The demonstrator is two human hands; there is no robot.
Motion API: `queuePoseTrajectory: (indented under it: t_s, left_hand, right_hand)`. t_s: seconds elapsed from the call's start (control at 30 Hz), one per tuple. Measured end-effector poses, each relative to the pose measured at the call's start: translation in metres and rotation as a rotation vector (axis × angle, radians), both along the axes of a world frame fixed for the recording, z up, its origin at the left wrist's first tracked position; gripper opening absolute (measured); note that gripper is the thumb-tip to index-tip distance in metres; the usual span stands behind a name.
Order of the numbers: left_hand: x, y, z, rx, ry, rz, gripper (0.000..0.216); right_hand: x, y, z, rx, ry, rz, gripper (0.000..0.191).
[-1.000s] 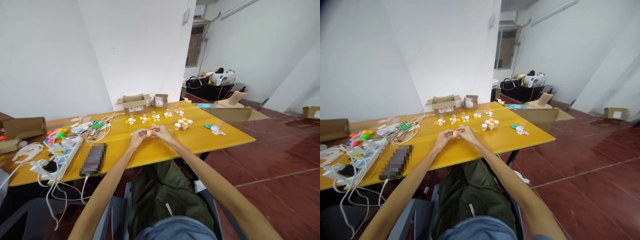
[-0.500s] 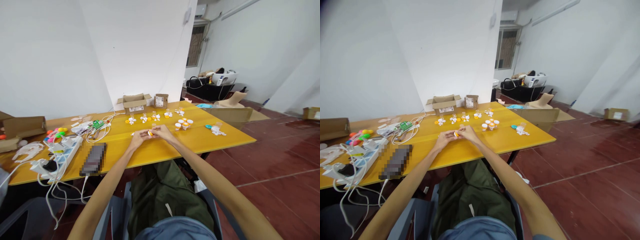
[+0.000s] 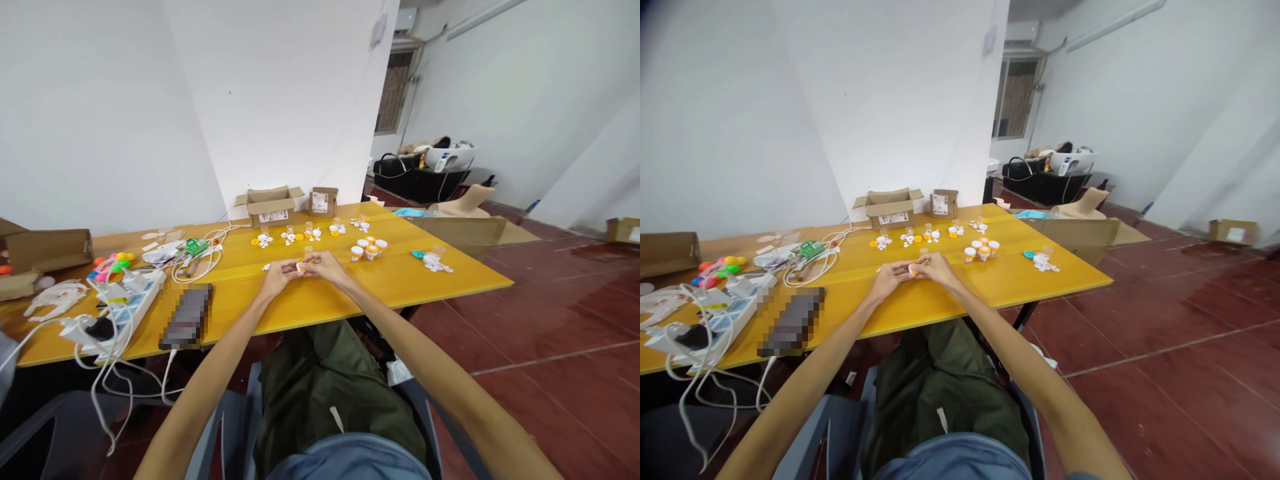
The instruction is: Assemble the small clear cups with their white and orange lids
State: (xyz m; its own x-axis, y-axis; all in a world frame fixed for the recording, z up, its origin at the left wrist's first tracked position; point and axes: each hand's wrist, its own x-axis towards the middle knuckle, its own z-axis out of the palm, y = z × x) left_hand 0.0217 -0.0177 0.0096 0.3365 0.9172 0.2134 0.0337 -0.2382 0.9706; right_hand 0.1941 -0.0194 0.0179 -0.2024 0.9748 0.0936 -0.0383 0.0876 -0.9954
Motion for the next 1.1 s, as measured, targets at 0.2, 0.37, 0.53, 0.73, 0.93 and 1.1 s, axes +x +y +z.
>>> queuePoseTrajectory:
  t_s: [0.2,0.37,0.53,0.73,0.93,1.1]
  left_hand:
    - [-0.0002,0.0003,0.0,0.011,0.003,0.016,0.035]
    - [-0.0011,0.0012,-0.0016,0.018,0.009,0.026,0.036]
    - [-0.0011,0.0007,-0.0017,0.021,0.002,0.023,0.034]
    - [-0.0005,0.0008,-0.0015,0.03,0.016,0.02,0.034]
    - [0.0001,0.0009,-0.0006,0.033,0.017,0.012,0.033]
    - [0.001,0.0002,0.0006,0.026,0.007,0.023,0.032]
  right_hand:
    - [-0.0007,0.0003,-0.0014,0.068,-0.041,-0.017,0.033]
    - [0.0002,0.0003,-0.0047,0.037,0.0,-0.013,0.032]
    - [-0.0007,-0.0009,-0.0055,0.008,0.034,-0.012,0.033]
    - [-0.0016,-0.001,-0.0063,-0.015,0.064,-0.013,0.035]
    - [-0.0016,-0.0023,-0.0061,-0.031,0.085,-0.014,0.033]
    - [-0.0027,-0.0013,-0.009,-0.026,0.095,-0.016,0.035]
